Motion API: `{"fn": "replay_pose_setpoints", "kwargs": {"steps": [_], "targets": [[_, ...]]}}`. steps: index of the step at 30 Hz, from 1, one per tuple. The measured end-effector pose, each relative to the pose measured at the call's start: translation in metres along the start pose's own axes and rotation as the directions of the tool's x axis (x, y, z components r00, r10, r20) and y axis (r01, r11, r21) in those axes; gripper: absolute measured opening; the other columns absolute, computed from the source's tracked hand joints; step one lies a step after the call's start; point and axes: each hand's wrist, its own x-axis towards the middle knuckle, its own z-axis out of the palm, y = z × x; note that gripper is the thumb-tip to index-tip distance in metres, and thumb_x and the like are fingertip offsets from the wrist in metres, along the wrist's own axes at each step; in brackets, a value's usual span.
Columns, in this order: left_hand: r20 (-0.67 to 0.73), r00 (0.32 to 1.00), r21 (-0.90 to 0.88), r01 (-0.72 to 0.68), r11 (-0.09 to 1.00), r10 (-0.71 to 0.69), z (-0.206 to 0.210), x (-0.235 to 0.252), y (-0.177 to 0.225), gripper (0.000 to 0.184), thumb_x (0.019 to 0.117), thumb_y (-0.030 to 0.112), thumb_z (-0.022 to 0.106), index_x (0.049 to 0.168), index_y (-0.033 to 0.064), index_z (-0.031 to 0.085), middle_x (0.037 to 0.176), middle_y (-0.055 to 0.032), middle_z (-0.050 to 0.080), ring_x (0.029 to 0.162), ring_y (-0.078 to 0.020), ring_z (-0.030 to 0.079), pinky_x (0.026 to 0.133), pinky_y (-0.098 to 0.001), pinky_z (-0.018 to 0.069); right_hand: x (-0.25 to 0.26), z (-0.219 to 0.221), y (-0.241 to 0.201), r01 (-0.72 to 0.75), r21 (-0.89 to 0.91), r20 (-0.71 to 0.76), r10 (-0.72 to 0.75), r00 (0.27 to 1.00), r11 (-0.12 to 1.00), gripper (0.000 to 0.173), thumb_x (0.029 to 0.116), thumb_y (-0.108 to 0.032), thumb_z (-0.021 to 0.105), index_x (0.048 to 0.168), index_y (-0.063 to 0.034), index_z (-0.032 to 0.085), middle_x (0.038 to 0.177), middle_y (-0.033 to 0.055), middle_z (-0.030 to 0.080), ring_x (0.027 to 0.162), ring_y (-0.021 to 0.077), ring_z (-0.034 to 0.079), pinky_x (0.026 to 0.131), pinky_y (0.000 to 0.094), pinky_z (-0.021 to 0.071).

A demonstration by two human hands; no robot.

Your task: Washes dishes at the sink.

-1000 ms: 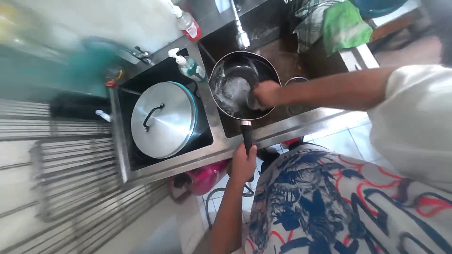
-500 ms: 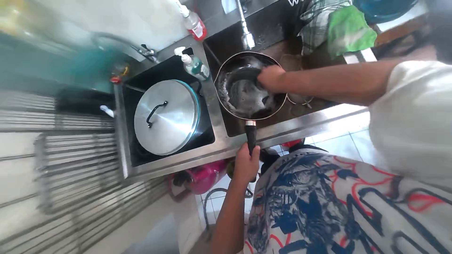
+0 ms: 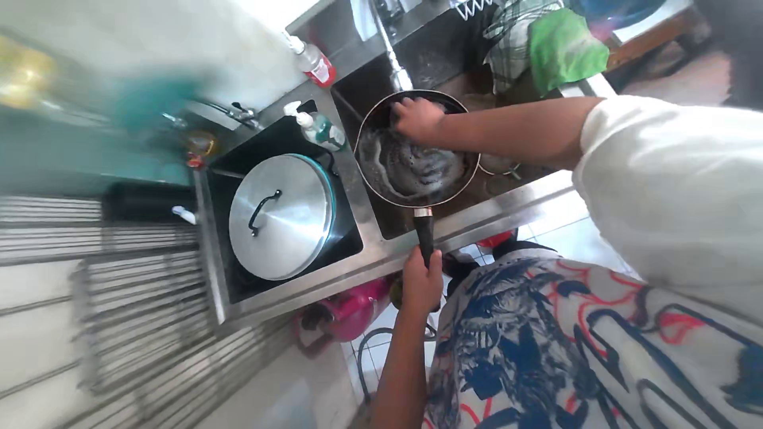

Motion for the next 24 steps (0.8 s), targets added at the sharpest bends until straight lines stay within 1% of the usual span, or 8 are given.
{"fn": "replay_pose_setpoints", "kwargs": {"steps": [2,4,7,13,15,18,21,24], "targets": [[0.0,1.0,-0.025,-0.008,1.0,0.008,-0.001,0.002,-0.004,0.028,0.1059,0.022,0.051,0.116,-0.0037,0.058,0.069,-0.0044,0.057,0.053,-0.0142,0.057,0.055,-0.0342,0.0552,-0.024,0.019,-0.007,-0.02,0.09,0.07,0.014,0.997,0.996,0.024,0.087,0.001,0.075,0.111,0.0005,0.074,0.14,0.0291,0.055,0.124,0.0515,0.056,0.093,0.0695,0.0506],[0.008,1.0,-0.025,-0.022,0.999,0.022,-0.001,0.005,-0.008,0.028,0.1059,0.022,0.051,0.115,-0.0031,0.058,0.069,-0.0045,0.057,0.053,-0.0144,0.058,0.056,-0.0343,0.055,-0.039,0.044,-0.024,0.105,0.146,0.079,-0.117,0.99,0.984,0.027,0.086,0.0,0.075,0.112,-0.0073,0.077,0.138,0.0228,0.059,0.12,0.047,0.06,0.09,0.0687,0.0527],[0.019,1.0,0.02,-0.01,1.0,0.009,-0.002,0.003,-0.009,0.03,0.1059,0.023,0.051,0.116,-0.0047,0.058,0.07,-0.0048,0.057,0.055,-0.014,0.058,0.057,-0.034,0.0549,-0.027,0.049,-0.05,0.27,0.184,-0.008,-0.273,0.962,0.945,0.026,0.0898,0.002,0.071,0.114,-0.0062,0.076,0.144,0.0213,0.056,0.129,0.0451,0.055,0.095,0.0655,0.0507],[0.043,0.999,0.003,0.009,1.0,-0.009,0.002,-0.002,-0.012,0.028,0.1059,0.023,0.051,0.113,-0.0033,0.058,0.068,-0.0044,0.056,0.054,-0.014,0.056,0.056,-0.0338,0.0537,-0.002,0.023,-0.015,0.046,0.094,0.022,-0.048,0.999,0.994,0.021,0.0897,0.003,0.07,0.111,0.0026,0.073,0.146,0.0272,0.051,0.13,0.0496,0.052,0.094,0.0667,0.0517],[0.042,0.999,-0.014,-0.015,1.0,0.016,0.004,0.001,-0.014,0.028,0.106,0.023,0.051,0.112,-0.0035,0.058,0.068,-0.0039,0.055,0.054,-0.0137,0.056,0.056,-0.0337,0.0537,-0.033,0.042,-0.021,0.137,0.093,0.075,-0.144,0.987,0.986,0.021,0.0869,0.003,0.073,0.108,0.0016,0.074,0.143,0.0267,0.054,0.123,0.05,0.057,0.091,0.0676,0.0521],[0.071,0.997,0.012,0.003,1.0,-0.004,0.006,0.002,-0.016,0.029,0.1063,0.022,0.051,0.114,-0.0045,0.058,0.069,-0.0052,0.056,0.055,-0.0152,0.057,0.057,-0.0352,0.0547,-0.048,0.072,-0.044,0.344,0.109,0.102,-0.355,0.929,0.933,0.021,0.0899,0.004,0.07,0.11,0.0,0.075,0.146,0.0232,0.054,0.129,0.0464,0.055,0.093,0.0631,0.0526],[0.089,0.995,0.05,0.032,0.998,-0.036,0.002,-0.002,-0.01,0.03,0.1067,0.024,0.05,0.116,-0.0036,0.058,0.071,-0.0057,0.057,0.056,-0.0153,0.058,0.058,-0.0355,0.0551,-0.011,0.068,-0.039,0.447,-0.063,-0.115,-0.451,0.885,0.892,0.021,0.0909,0.008,0.066,0.106,-0.0004,0.077,0.136,0.0237,0.062,0.131,0.0446,0.053,0.109,0.0613,0.0422],[0.042,0.999,0.023,0.003,1.0,-0.003,-0.001,-0.008,-0.008,0.028,0.1059,0.023,0.05,0.113,-0.0025,0.059,0.068,-0.003,0.055,0.053,-0.0128,0.056,0.055,-0.0327,0.0531,0.023,0.045,-0.005,0.408,-0.248,-0.247,-0.465,0.85,0.879,0.019,0.0925,0.011,0.061,0.101,0.0024,0.076,0.131,0.0242,0.064,0.128,0.0437,0.056,0.112,0.0578,0.0402]]}}
